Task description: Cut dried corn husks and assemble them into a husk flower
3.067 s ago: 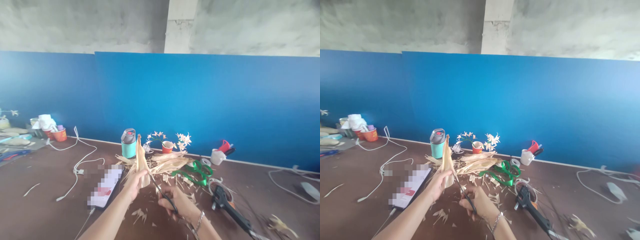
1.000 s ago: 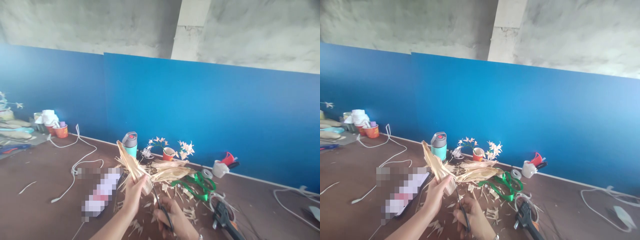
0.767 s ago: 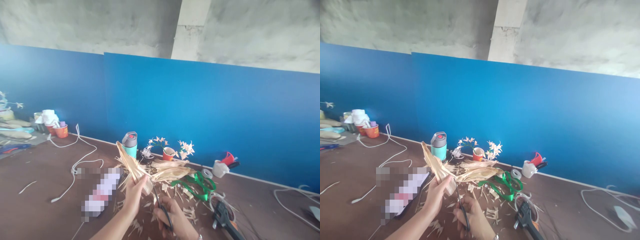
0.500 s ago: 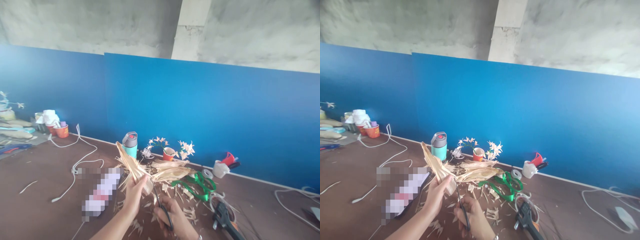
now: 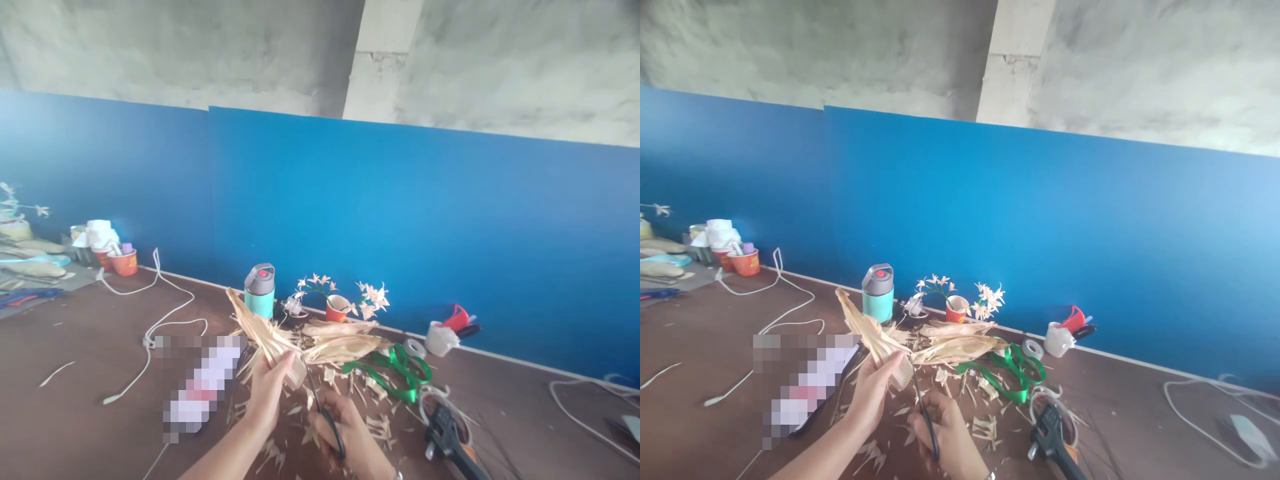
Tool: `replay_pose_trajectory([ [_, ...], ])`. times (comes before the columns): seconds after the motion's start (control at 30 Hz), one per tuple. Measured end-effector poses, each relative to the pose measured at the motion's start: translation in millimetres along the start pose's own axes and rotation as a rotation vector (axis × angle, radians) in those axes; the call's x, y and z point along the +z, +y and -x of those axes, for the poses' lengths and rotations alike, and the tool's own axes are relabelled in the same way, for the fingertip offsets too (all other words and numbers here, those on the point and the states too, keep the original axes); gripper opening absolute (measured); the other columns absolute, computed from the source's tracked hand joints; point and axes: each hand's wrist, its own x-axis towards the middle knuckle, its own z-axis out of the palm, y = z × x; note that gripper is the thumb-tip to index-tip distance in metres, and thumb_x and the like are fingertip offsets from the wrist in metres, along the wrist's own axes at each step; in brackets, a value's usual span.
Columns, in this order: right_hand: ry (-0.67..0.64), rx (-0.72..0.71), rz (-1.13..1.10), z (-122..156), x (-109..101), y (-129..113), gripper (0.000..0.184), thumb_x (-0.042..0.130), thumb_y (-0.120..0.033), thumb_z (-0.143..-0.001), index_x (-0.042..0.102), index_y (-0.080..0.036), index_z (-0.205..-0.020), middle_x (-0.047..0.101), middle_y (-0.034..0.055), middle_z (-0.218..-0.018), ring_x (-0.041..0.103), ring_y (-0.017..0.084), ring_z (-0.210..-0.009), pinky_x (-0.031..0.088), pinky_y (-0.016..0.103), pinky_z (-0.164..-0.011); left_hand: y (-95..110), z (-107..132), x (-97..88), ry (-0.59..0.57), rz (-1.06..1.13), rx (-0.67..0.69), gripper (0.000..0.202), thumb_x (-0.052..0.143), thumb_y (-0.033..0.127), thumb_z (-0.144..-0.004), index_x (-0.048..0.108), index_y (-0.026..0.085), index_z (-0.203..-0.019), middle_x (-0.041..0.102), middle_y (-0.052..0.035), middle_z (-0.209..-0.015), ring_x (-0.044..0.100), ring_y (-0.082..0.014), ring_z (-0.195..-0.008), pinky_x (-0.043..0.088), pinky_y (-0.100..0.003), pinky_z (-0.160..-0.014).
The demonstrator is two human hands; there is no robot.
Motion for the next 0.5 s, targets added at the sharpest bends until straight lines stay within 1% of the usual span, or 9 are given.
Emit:
replay_pose_trajectory([
  [0.1, 0.001, -0.008, 0.025, -0.6, -0.1, -0.8, 0.040, 0.063, -0.052, -0.068, 0.049, -0.016, -0.075, 0.042, -0.0096, -0.036, 0.034, 0.003, -0.026, 0.023, 0.013, -0.026, 2.0, 1.1, 1.6, 0.010, 0.024, 0.001, 0.031, 0.074, 0.028, -0.062, 0.065, 0.012, -0.087, 0.068, -0.0047, -0.069, 0.062, -0.0162, -0.058, 0.046, -0.024, -0.053],
  [0.33, -0.010, -0.039, 0.063, -1.0, -2.1, 0.6, 0.033, 0.062, -0.045, -0.072, 0.049, -0.015, -0.075, 0.041, -0.0098, -0.036, 0.032, 0.003, -0.027, 0.022, 0.012, -0.025, -0.5, 0.2, 0.2, 0.008, 0.034, -0.020, 0.029, 0.074, 0.028, -0.062, 0.065, 0.012, -0.085, 0.068, -0.0028, -0.065, 0.061, -0.0148, -0.056, 0.045, -0.023, -0.054],
  [0.5, 0.000, -0.025, 0.067, -2.6, -4.2, 5.0, 0.032, 0.063, -0.044, -0.070, 0.051, -0.015, -0.077, 0.042, -0.0097, -0.039, 0.034, 0.003, -0.029, 0.027, 0.012, -0.026, -4.2, -3.5, -3.2, -0.004, 0.025, -0.033, 0.024, 0.074, 0.029, -0.063, 0.064, 0.014, -0.080, 0.067, -0.0010, -0.063, 0.060, -0.0139, -0.056, 0.044, -0.022, -0.054],
])
